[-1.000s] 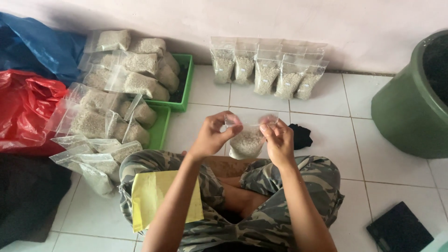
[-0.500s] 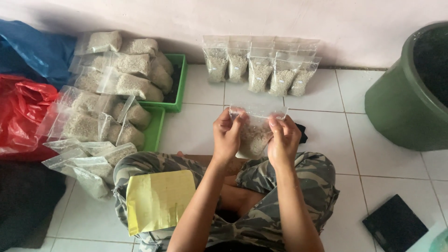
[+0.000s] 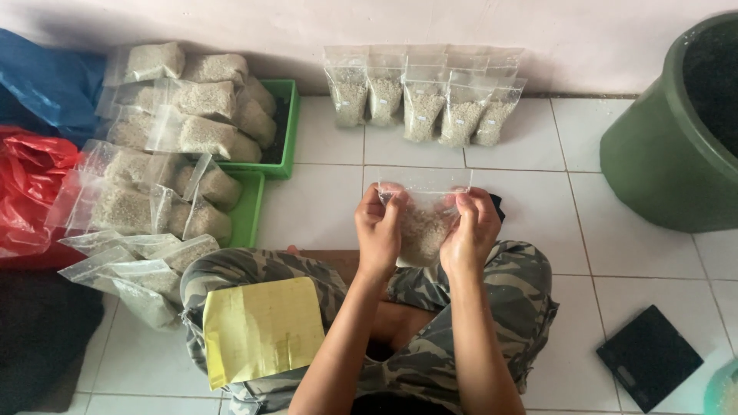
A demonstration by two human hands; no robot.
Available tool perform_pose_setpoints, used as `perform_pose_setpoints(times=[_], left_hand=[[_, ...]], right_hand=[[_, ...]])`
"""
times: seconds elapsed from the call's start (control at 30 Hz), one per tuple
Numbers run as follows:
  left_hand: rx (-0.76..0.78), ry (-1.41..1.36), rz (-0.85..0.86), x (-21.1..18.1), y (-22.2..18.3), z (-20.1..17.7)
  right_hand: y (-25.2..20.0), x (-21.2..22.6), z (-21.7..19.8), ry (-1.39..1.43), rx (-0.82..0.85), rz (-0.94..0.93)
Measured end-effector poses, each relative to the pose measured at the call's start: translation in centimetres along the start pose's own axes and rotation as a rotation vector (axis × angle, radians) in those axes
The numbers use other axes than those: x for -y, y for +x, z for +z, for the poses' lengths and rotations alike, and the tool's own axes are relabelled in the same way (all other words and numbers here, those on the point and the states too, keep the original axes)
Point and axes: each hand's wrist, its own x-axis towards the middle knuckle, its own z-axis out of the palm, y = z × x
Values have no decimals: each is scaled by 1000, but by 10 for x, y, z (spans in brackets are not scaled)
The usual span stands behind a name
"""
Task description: Sealing, wiping, and organizing plastic bags filled with grain while referring to a checklist.
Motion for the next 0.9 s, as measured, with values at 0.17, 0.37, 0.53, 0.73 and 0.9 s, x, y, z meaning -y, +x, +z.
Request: perform_pose_setpoints(times=[0.17,0.37,0.53,0.73,0.9], left_hand=[[26,16,33,14,-3,-5],[42,-39,69,15,-12,-9],[-14,-77,148,5,-20,-2],[-52,-120,189,7,-23,-7],[62,-45,185,-8,-22,-8]], right_hand=[[-1,-5,-10,-16,-26,0],[-7,-5,-22,-8,-71,18],[-13,9,-20,-13,-24,4],[-18,20,-14,13,73,57],[-17,6,-28,-37,177,-4]])
